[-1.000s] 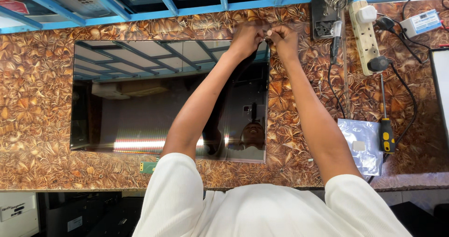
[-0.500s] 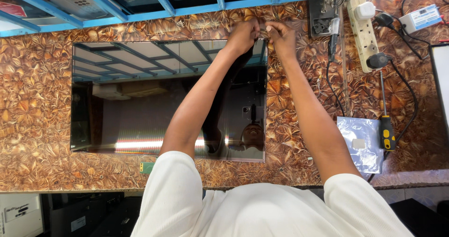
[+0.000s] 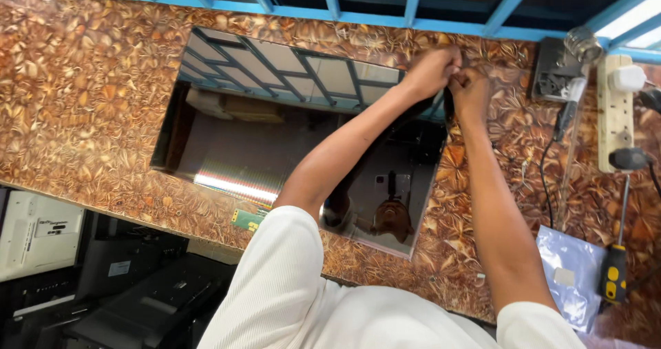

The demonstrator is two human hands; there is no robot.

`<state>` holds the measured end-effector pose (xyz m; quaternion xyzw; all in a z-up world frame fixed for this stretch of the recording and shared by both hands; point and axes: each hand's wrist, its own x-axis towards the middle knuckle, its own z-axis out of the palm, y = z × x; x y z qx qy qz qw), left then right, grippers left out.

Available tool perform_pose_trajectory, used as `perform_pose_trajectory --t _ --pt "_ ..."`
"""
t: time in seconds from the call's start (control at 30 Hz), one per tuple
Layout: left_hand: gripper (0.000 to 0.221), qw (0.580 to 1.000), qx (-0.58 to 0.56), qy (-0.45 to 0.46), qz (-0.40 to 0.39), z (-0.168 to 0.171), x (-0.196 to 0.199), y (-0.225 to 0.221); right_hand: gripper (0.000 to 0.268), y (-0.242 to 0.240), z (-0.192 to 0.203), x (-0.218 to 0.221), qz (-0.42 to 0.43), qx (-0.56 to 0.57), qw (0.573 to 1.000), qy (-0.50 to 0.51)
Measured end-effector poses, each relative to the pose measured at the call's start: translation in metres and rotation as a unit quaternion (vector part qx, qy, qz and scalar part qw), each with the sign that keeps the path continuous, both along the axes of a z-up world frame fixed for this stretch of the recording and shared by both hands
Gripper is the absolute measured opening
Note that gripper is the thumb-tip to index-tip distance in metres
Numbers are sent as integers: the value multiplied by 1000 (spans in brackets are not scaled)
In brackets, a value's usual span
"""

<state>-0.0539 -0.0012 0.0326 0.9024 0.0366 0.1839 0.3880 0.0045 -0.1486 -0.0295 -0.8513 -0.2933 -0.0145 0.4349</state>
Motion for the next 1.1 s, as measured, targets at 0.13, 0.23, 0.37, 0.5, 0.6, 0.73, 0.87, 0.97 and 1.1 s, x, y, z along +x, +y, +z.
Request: perform_pose_trajectory --t 0.13,0.23,0.37,0.5,0.6,0.73,0.87,0.97,1.1 --pt "8 999 -51 15 0 -12 -2 5 7 -4 -19 1 7 34 999 -28" --pt "7 998 -63 4 -3 -23 0 11 8 -3 0 -8 15 103 993 48" --pt "12 999 -24 -26 0 -38 6 14 5 2 16 -3 -23 174 969 173" --pt "26 999 27 -17 -5 -34 1 5 5 -1 43 -17 -49 212 945 246" --pt "21 998 48 3 -26 -24 -3 2 8 -6 -5 10 -65 216 946 235" --pt "7 998 55 8 -44 -12 -4 2 6 -2 -48 39 -74 237 931 269" --pt "5 991 124 45 -30 -26 12 11 6 -1 -56 46 -67 273 918 279" --pt "11 982 171 74 -20 -29 17 11 5 0 -44 36 -68 295 915 268" --pt "18 989 17 146 -22 -26 9 15 7 6 -108 76 -125 160 958 202"
